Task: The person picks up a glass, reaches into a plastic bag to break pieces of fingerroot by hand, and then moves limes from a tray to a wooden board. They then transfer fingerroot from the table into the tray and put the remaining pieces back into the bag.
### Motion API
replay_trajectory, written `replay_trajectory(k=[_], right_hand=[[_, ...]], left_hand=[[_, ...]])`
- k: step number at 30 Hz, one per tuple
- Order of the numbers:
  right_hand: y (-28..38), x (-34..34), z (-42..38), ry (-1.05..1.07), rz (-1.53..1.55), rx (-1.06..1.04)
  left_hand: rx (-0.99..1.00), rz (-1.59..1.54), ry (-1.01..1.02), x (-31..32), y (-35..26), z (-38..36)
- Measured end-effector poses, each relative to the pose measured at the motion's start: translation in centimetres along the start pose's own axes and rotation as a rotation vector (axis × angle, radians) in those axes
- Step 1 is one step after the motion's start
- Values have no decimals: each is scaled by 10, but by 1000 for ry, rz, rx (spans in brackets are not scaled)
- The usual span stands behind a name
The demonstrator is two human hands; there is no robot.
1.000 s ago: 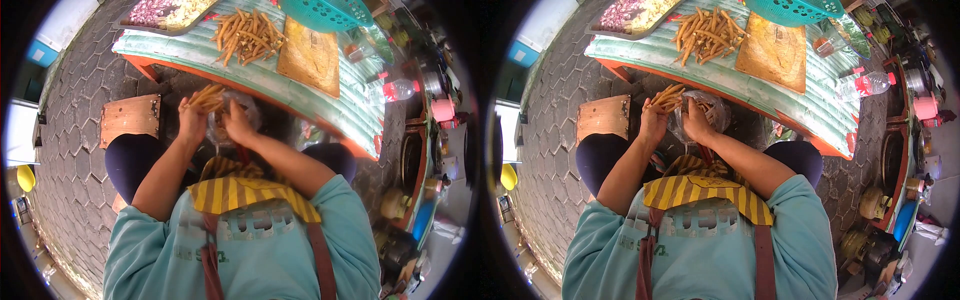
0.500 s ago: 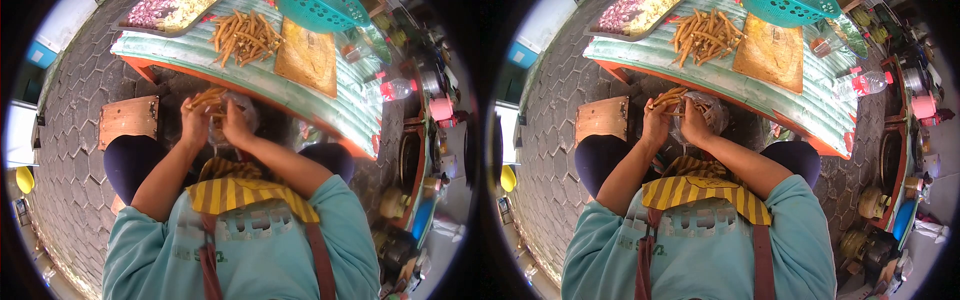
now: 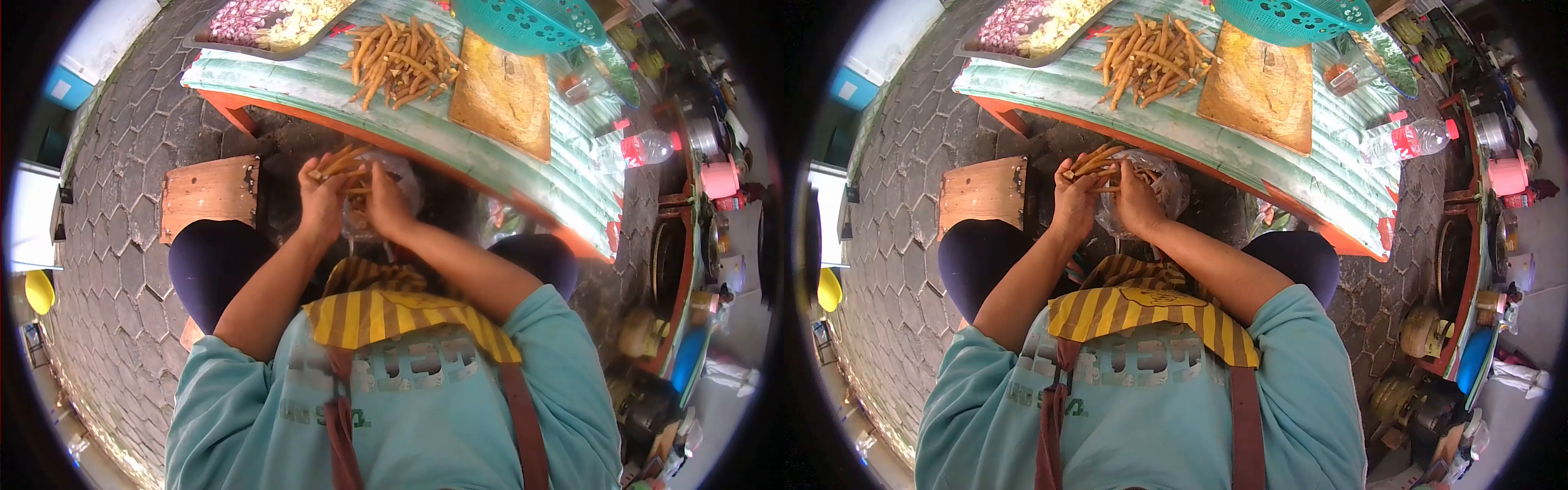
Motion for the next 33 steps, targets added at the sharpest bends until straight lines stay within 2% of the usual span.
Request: replay_trajectory(k=[6,8,10,14,18,20,21,22,23,24,25,26,27,29,30,32,33], right_hand=[[-8,-4,5,7,6,71],[-10,-5,6,1,14,85],[-5,-12,6,-80,-36,34],[-3,-11,1,-31,-112,70],[-4,-10,1,-34,-31,95],[1,-14,5,-57,-12,62],[-9,-7,2,-11,-7,157],[-19,0,2,21,0,239],[-19,1,1,-107,12,91],[-25,7,4,-121,17,62],[8,-20,3,-132,199,106],[-17,1,3,-198,92,28],[-17,6,6,-146,76,-13],[-10,0,5,-128,99,57],[-8,-1,6,-143,85,20],[-15,8,9,-109,81,52],[-15,8,11,-106,75,38]], left_hand=[[-32,-3,18,1,7,0],[-42,-133,-60,-4,5,5],[-43,-161,-67,-11,2,14],[-31,-231,-15,-15,-1,21],[-63,-249,-61,-12,1,14],[-60,-283,147,-4,5,21],[-79,-204,182,14,-2,8],[-99,-198,307,35,-10,-3],[-140,-219,271,35,-7,-6],[-159,-218,323,33,0,-3],[-81,-150,367,35,-4,-2],[-69,-172,416,37,-3,-4],[-82,-244,462,46,-9,-12],[-108,-239,329,28,-1,-4],[-78,-248,357,32,-6,-5],[-94,-279,131,16,-6,-3],[-82,-288,135,20,-9,-3]])
Point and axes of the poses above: each hand's wrist, its own z-axis towards the middle knuckle, its own x-axis out of the palm, y = z × x, the point moved 10 cm from there along z, towards the middle knuckle, and after that the axes turned 2 degrees about -x, right-handed, at the moved point
